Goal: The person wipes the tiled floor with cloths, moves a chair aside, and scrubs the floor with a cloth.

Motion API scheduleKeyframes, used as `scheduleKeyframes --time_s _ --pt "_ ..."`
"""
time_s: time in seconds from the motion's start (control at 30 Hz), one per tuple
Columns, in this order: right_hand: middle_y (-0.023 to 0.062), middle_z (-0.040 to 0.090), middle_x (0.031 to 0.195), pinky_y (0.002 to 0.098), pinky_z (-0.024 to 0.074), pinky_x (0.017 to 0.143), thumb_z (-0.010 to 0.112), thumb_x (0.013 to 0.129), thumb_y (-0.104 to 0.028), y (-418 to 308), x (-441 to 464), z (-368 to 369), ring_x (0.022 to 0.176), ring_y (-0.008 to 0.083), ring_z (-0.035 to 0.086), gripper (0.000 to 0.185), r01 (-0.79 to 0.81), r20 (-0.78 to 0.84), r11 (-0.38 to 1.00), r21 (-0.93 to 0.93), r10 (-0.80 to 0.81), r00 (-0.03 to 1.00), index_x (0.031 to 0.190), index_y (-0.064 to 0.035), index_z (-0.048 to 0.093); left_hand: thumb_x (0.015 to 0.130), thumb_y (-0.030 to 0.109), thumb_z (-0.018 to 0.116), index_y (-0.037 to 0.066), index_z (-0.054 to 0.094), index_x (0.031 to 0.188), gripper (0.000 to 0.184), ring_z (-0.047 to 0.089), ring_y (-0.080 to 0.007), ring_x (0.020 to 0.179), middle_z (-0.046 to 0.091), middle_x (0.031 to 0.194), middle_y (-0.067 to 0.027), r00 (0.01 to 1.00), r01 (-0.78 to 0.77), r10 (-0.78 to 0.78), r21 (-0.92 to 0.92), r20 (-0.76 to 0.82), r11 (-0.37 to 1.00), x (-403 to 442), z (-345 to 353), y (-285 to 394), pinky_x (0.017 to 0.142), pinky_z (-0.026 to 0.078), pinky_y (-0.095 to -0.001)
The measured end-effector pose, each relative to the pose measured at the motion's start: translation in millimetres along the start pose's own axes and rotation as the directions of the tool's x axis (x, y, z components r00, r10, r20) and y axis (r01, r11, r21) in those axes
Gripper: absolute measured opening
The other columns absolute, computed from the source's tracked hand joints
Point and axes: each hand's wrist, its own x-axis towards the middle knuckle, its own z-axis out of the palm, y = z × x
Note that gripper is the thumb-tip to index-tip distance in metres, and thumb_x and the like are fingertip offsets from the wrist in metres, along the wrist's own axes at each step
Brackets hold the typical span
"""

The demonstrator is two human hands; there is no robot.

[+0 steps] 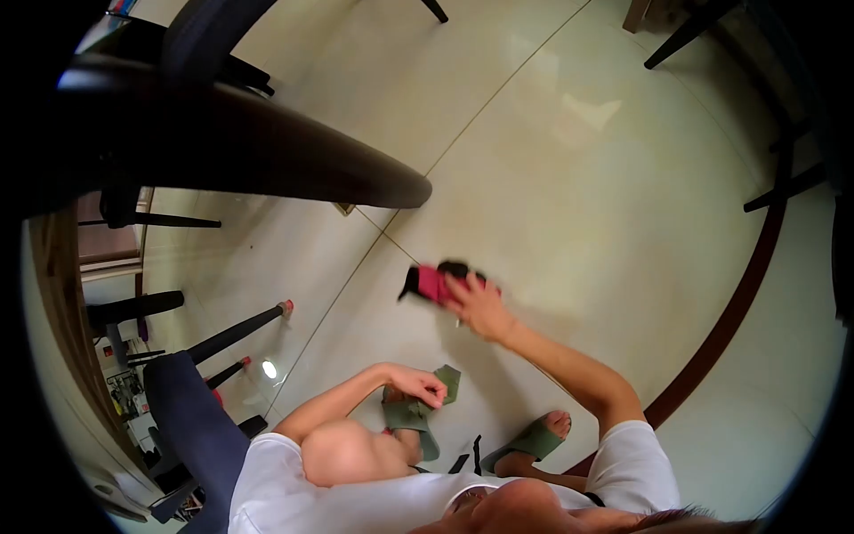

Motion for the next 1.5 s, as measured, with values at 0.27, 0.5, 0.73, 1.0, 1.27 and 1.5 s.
scheduleKeyframes --time_s 0.27,0.5,0.73,1.0,1.27,1.5 --pt "0.0132 0.062 0.120 0.0326 0.0409 0.101 0.042 0.075 -0.006 19 -56 -69 0.114 0.0228 0.056 0.051 -0.217 0.179 0.202 0.955 0.192 0.965 0.123 0.0012 0.057 0.089 0.025 0.065 0.003 0.061 0.093 0.023 0.052 -0.0116 0.077 0.061 0.084 -0.0013 0.973 0.205 -0.229 0.354 0.026 0.912 0 30 59 0.067 0.044 -0.0286" --pt "0.0088 0.062 0.119 0.0331 0.0447 0.098 0.047 0.087 -0.022 231 -178 -171 0.107 0.0217 0.060 0.041 0.411 0.054 -0.173 0.895 0.957 0.285 0.123 -0.0051 0.057 0.092 0.032 0.063 0.007 0.060 0.092 0.025 0.050 -0.0099 0.064 0.056 0.081 0.0017 0.976 0.174 -0.213 0.429 0.043 0.887 -22 -7 51 0.055 0.042 -0.0272" --pt "0.0088 0.055 0.132 0.0374 0.0400 0.105 0.040 0.101 -0.028 264 -359 -128 0.120 0.0245 0.053 0.043 0.512 0.014 0.095 0.854 0.979 -0.205 0.138 -0.0071 0.044 0.086 0.029 0.066 0.003 0.063 0.085 0.026 0.051 -0.0111 0.067 0.059 0.076 -0.0022 0.846 0.449 -0.289 0.308 -0.447 0.839 -39 -58 58 0.060 0.044 -0.0308" --pt "0.0098 0.031 0.151 0.0613 0.0398 0.093 0.039 0.100 -0.043 237 -358 -77 0.128 0.0403 0.034 0.055 -0.988 -0.355 -0.038 -0.150 0.935 0.018 0.151 -0.0369 0.018 0.082 0.012 0.066 0.001 0.054 0.078 0.017 0.055 -0.0307 0.076 0.054 0.083 -0.0134 0.494 0.389 0.424 0.629 -0.759 0.674 -61 -59 46 0.069 0.046 -0.0374" --pt "0.0003 0.044 0.142 0.0589 0.0414 0.088 0.051 0.093 -0.038 292 -226 -91 0.121 0.0379 0.043 0.052 -0.971 -0.503 0.117 -0.210 0.838 0.209 0.143 -0.0381 0.038 0.081 0.010 0.066 0.000 0.052 0.082 0.017 0.054 -0.0322 0.077 0.050 0.088 -0.0138 0.417 0.401 0.395 0.555 -0.819 0.729 -36 -42 2 0.068 0.045 -0.0398" --pt "0.0034 0.051 0.133 0.0553 0.0406 0.087 0.069 0.073 -0.037 185 -55 -88 0.119 0.0330 0.042 0.050 -0.468 -0.468 0.878 -0.102 0.372 0.802 0.120 -0.0234 0.061 0.080 0.013 0.068 0.001 0.057 0.078 0.016 0.058 -0.0311 0.075 0.057 0.084 -0.0148 0.502 0.403 0.258 0.487 -0.825 0.775 -42 -46 7 0.068 0.047 -0.0387"
